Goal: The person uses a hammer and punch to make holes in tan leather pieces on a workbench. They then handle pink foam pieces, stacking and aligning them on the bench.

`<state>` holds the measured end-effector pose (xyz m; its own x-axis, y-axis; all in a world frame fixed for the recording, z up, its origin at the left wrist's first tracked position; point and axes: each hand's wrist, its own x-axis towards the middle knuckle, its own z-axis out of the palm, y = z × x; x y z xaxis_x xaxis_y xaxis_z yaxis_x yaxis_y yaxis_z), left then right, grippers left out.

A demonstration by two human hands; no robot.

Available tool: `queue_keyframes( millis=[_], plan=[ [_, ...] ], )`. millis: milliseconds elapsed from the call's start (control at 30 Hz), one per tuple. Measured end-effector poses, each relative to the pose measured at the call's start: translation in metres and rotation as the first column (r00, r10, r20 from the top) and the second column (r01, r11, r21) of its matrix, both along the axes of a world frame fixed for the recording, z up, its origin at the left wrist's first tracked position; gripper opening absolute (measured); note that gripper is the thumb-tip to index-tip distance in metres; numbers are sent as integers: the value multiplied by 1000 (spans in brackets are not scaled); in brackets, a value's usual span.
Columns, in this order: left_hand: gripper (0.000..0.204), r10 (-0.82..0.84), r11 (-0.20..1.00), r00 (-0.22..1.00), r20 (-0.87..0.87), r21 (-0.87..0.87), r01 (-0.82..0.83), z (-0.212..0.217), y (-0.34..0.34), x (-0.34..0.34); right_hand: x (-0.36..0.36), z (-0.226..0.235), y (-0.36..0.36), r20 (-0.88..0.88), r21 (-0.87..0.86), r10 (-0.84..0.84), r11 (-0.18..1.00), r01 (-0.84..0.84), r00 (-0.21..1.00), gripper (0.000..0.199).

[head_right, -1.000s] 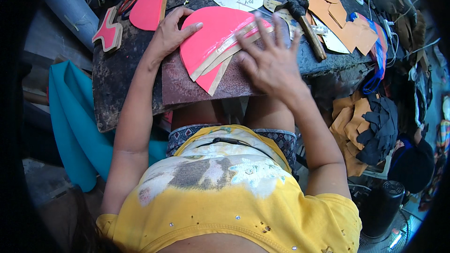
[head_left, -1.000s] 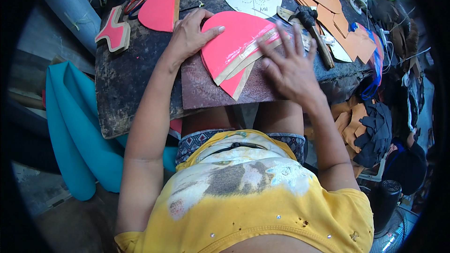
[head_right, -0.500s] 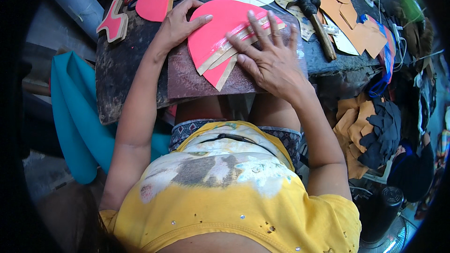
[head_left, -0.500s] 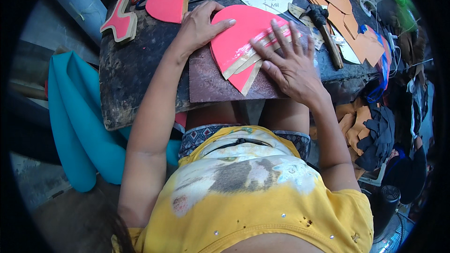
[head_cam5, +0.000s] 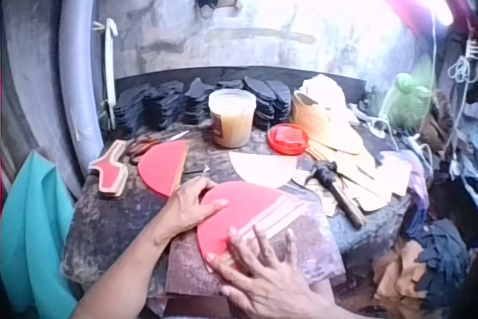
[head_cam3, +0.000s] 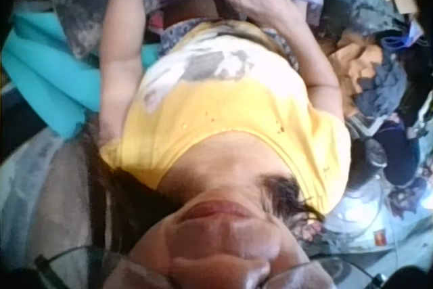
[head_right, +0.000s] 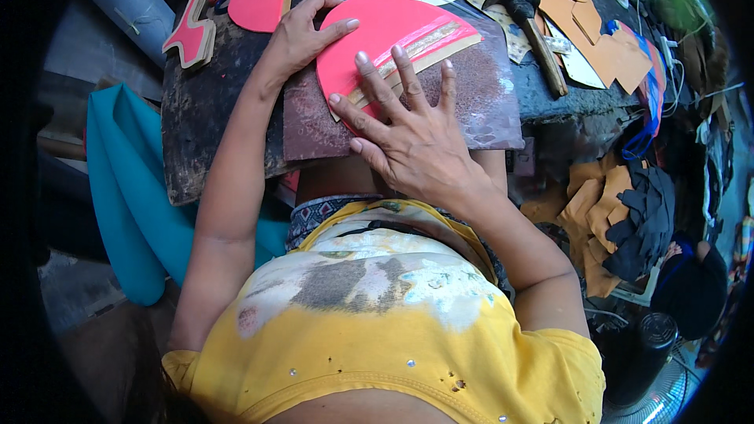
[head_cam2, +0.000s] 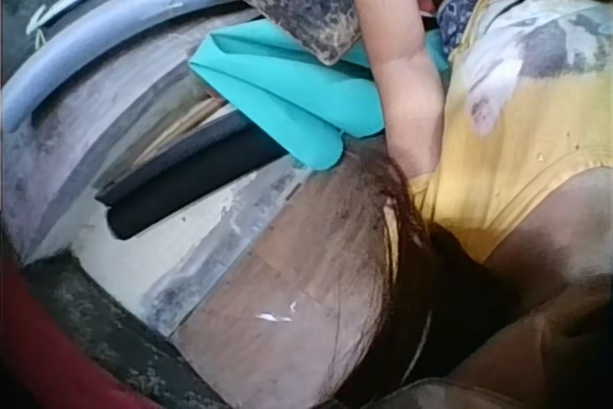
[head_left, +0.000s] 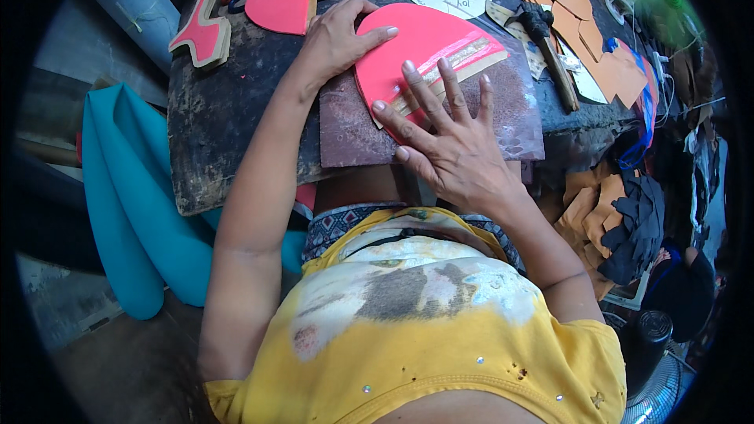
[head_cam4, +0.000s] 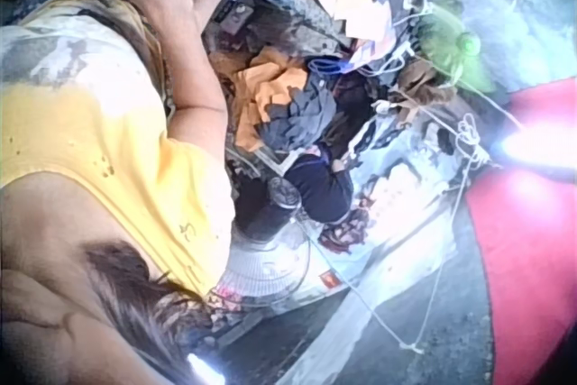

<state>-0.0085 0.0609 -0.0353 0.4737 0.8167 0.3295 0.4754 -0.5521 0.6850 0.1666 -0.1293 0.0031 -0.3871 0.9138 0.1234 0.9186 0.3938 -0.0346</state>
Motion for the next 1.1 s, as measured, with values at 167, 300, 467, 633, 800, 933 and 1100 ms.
queue_keyframes(
  millis=[167,300,467,633,800,933,1100],
  plan=[
    [54,-1,1000,1000,-1,-24,1,1,0,-1,-2,1,-1,-15,-12,42,999,-42,999,46],
    [51,-5,1000,1000,15,12,5,2,-1,-1,8,2,3,-256,-74,80,992,-102,963,42],
    [50,4,1000,1000,15,-14,-4,5,-3,0,65,0,29,-607,-5,-108,991,132,787,42],
    [48,-1,999,1000,31,-48,2,8,-5,1,87,-16,45,-79,160,-381,907,389,921,51],
    [46,-8,999,997,74,-53,12,7,-5,2,63,-15,26,-29,136,-154,978,157,988,52],
    [46,-5,999,998,56,-35,7,7,-5,2,82,-6,40,52,225,-330,923,311,943,50],
    [43,-9,999,998,56,-51,12,7,-6,2,87,-9,49,137,227,-222,956,188,965,49]
  ],
)
